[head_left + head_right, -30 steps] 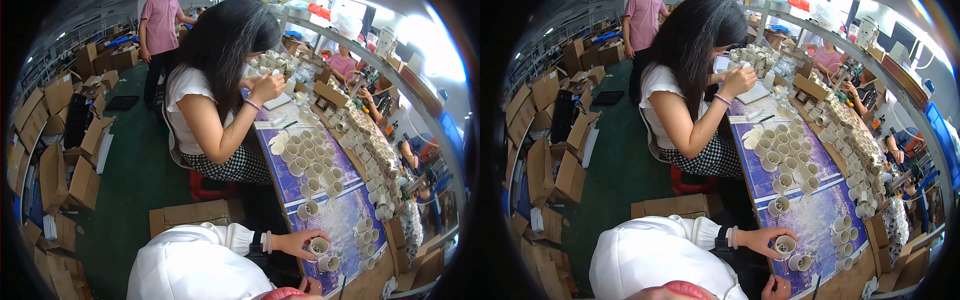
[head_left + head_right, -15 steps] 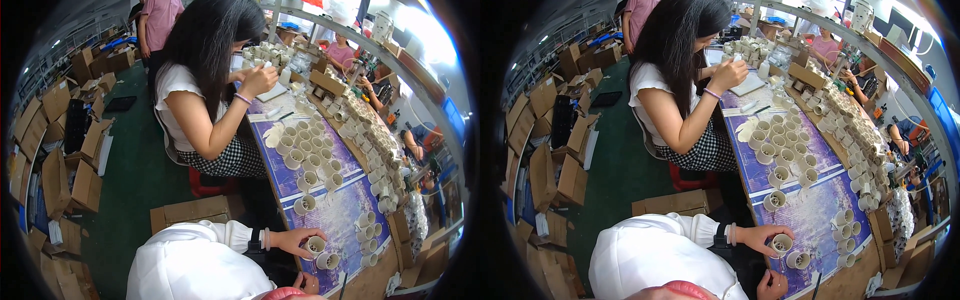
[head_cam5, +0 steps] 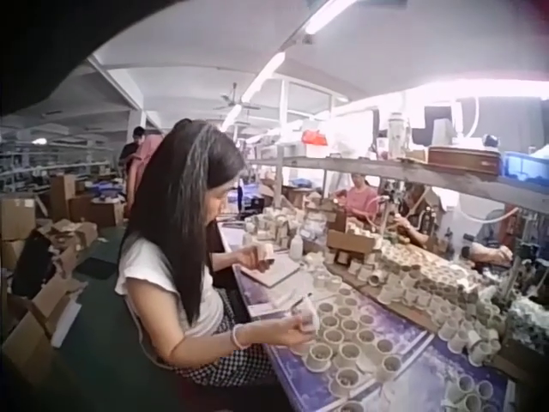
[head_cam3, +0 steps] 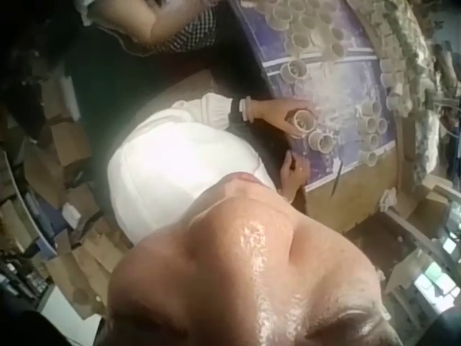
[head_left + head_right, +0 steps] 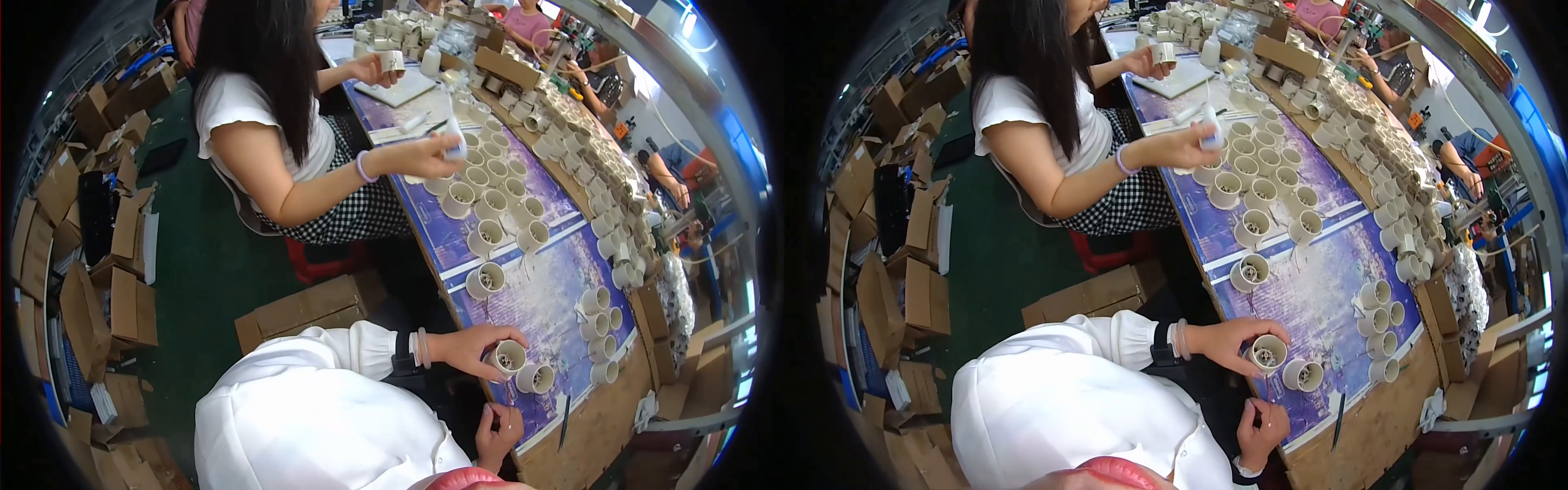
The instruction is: The person applies glue to a plastic housing from a bottle, inserts a motor, and uses tweezers to position the wires. They then set the assembly aside and repeat the process with another housing.
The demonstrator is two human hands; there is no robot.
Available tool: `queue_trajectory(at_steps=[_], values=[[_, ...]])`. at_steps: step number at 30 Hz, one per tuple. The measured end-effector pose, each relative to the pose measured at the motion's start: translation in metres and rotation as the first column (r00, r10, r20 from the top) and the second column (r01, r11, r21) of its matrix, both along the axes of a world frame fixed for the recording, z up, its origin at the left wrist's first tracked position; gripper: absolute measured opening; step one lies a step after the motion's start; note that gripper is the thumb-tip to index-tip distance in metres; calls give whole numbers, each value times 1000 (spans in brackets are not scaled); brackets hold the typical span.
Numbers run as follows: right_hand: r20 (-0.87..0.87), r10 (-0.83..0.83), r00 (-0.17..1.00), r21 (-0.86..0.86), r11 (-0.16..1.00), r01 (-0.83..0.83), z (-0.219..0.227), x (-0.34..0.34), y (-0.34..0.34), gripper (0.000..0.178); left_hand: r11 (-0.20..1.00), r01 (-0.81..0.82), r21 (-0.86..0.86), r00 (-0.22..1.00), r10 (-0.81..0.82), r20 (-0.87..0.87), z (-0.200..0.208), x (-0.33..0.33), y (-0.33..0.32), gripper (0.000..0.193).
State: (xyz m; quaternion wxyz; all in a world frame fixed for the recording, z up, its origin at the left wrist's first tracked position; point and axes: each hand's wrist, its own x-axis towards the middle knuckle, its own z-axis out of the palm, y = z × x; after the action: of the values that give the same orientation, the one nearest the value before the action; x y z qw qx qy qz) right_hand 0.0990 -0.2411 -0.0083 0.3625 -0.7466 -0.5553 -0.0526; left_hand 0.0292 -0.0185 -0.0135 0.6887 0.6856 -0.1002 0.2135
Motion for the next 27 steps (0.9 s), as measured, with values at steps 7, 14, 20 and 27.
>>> queue_trajectory(at_steps=[7,14,20,27], values=[[-472,340,814,385,910,-156,73,-11,-28,27,999,42,18,998,-41,-44,-8,3,-4,65],[-711,172,682,311,946,86,140,-32,87,41,1000,-6,-8,999,5,-50,-13,14,4,61],[-47,-112,993,87,989,116,83,3,143,52,998,-63,-9,991,63,115,-24,20,-2,62],[-53,-133,990,-199,973,120,70,32,177,36,997,-26,76,1000,26,-10,-18,11,0,68]])
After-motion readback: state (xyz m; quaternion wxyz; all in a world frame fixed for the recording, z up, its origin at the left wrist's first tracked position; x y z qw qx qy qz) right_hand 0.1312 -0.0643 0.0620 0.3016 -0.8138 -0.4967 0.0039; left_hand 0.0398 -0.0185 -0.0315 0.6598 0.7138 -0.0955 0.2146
